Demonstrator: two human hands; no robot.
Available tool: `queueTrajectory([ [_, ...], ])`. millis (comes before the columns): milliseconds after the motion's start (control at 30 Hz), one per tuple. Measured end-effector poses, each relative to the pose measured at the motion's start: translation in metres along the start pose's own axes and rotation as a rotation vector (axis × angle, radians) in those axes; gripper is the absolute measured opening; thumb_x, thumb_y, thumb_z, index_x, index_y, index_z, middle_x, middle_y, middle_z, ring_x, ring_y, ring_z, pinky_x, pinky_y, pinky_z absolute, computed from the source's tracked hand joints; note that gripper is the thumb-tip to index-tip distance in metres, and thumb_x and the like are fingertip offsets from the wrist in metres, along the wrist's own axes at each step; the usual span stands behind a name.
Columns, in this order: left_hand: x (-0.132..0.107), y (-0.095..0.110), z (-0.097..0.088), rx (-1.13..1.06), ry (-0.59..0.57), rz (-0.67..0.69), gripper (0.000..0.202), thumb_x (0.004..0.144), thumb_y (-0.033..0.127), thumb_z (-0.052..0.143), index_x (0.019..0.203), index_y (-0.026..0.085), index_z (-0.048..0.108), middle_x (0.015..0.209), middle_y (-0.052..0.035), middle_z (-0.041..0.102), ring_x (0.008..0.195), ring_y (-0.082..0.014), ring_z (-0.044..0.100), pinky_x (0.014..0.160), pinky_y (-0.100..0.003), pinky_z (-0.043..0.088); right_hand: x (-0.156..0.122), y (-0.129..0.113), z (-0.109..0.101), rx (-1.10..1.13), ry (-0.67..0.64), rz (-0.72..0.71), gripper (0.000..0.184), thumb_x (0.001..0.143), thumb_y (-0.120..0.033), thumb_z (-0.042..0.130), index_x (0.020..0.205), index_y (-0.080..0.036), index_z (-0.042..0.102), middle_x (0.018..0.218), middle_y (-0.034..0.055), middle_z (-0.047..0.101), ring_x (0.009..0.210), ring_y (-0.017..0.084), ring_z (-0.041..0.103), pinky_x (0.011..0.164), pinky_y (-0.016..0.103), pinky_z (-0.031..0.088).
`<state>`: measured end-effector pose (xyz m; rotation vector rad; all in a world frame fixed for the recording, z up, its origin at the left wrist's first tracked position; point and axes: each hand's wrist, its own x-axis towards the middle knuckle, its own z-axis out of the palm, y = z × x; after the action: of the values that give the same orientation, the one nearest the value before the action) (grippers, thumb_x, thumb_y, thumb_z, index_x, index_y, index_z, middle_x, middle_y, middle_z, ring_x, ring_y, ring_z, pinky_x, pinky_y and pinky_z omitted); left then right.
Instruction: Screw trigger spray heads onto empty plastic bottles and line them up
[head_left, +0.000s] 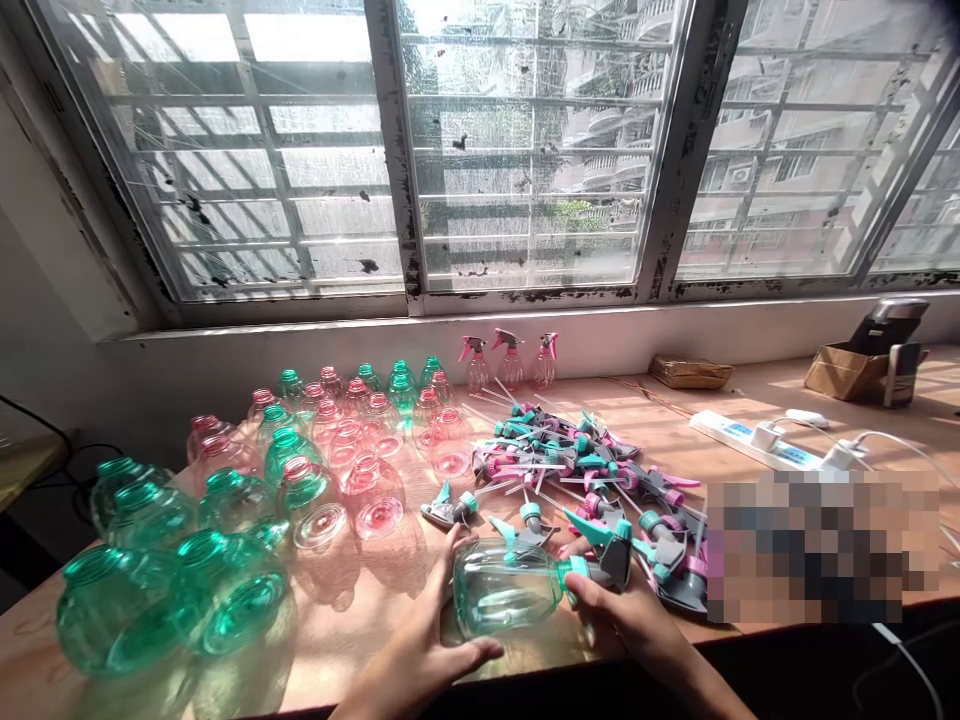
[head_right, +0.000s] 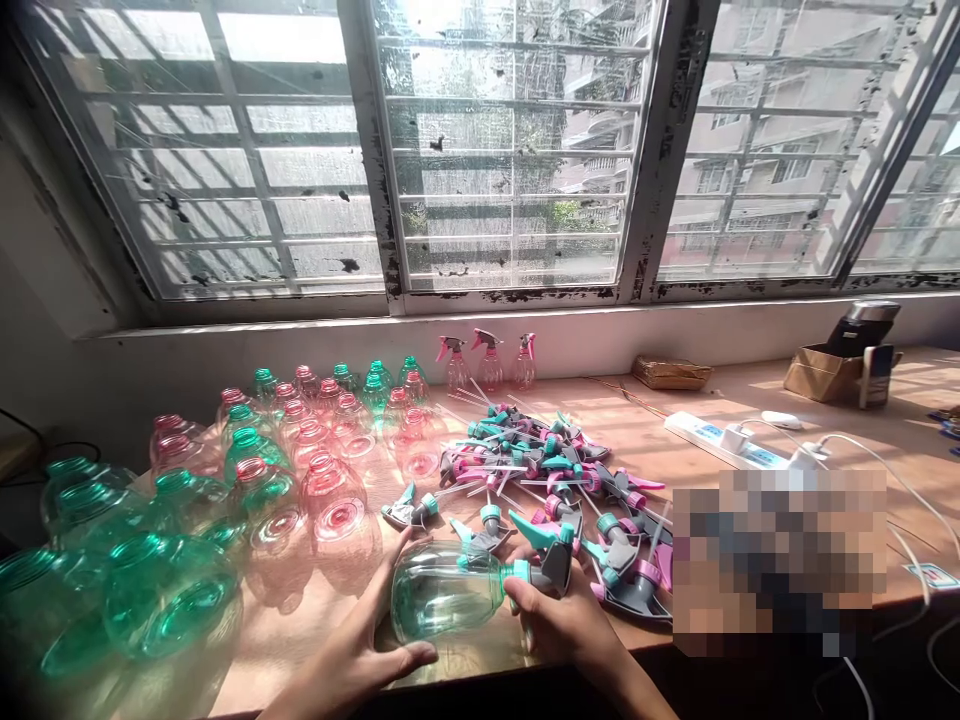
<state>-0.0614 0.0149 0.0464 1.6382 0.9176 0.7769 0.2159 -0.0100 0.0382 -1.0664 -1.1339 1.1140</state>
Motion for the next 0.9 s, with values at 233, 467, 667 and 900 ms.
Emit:
queueTrajectory([
  [233, 0.003, 0.006, 0.004, -0.001, 0.023, 0.057, 0.099, 0.083, 0.051, 0.085, 0.166, 0.032, 0.033, 0.174, -0.0081, 0.037, 0.161, -0.0377, 0.031, 0.132, -0.051, 0.027, 0.001, 0.007, -0.004, 0.025, -0.088, -0.009, 0.048, 0.077, -0.062, 0.087, 0.100, -0.022, 0.073, 0.068, 0.0000, 0.072, 0.056, 0.019, 0.063, 0.055, 0.030, 0.053],
  [467, 0.003, -0.002, 0.003, 0.024, 0.035, 0.104, 0.101, 0.094, 0.056, 0.072, 0.170, 0.038, 0.008, 0.181, -0.0005, 0.018, 0.166, -0.0324, 0.015, 0.135, -0.049, 0.015, 0.000, 0.006, -0.004, 0.025, -0.113, 0.031, 0.049, 0.077, -0.064, 0.086, 0.095, -0.021, 0.072, 0.070, 0.0012, 0.074, 0.054, 0.018, 0.063, 0.054, 0.031, 0.055],
  [667, -0.002, -0.006, -0.001, 0.036, 0.021, -0.022, 0.106, 0.087, 0.059, 0.079, 0.170, 0.032, 0.020, 0.180, -0.0053, 0.020, 0.164, -0.0351, 0.020, 0.134, -0.050, 0.021, -0.002, 0.003, -0.004, 0.014, -0.114, 0.021, 0.048, 0.076, -0.068, 0.085, 0.090, -0.024, 0.072, 0.068, 0.0001, 0.073, 0.055, 0.019, 0.063, 0.054, 0.031, 0.056],
  [900, 0.002, -0.008, 0.005, 0.006, 0.023, 0.136, 0.104, 0.092, 0.060, 0.072, 0.170, 0.040, 0.005, 0.180, -0.0019, 0.020, 0.164, -0.0340, 0.024, 0.133, -0.051, 0.022, 0.000, 0.006, -0.006, 0.011, -0.127, -0.012, 0.048, 0.077, -0.064, 0.086, 0.096, -0.022, 0.073, 0.071, 0.0010, 0.075, 0.066, 0.022, 0.067, 0.067, 0.034, 0.057],
])
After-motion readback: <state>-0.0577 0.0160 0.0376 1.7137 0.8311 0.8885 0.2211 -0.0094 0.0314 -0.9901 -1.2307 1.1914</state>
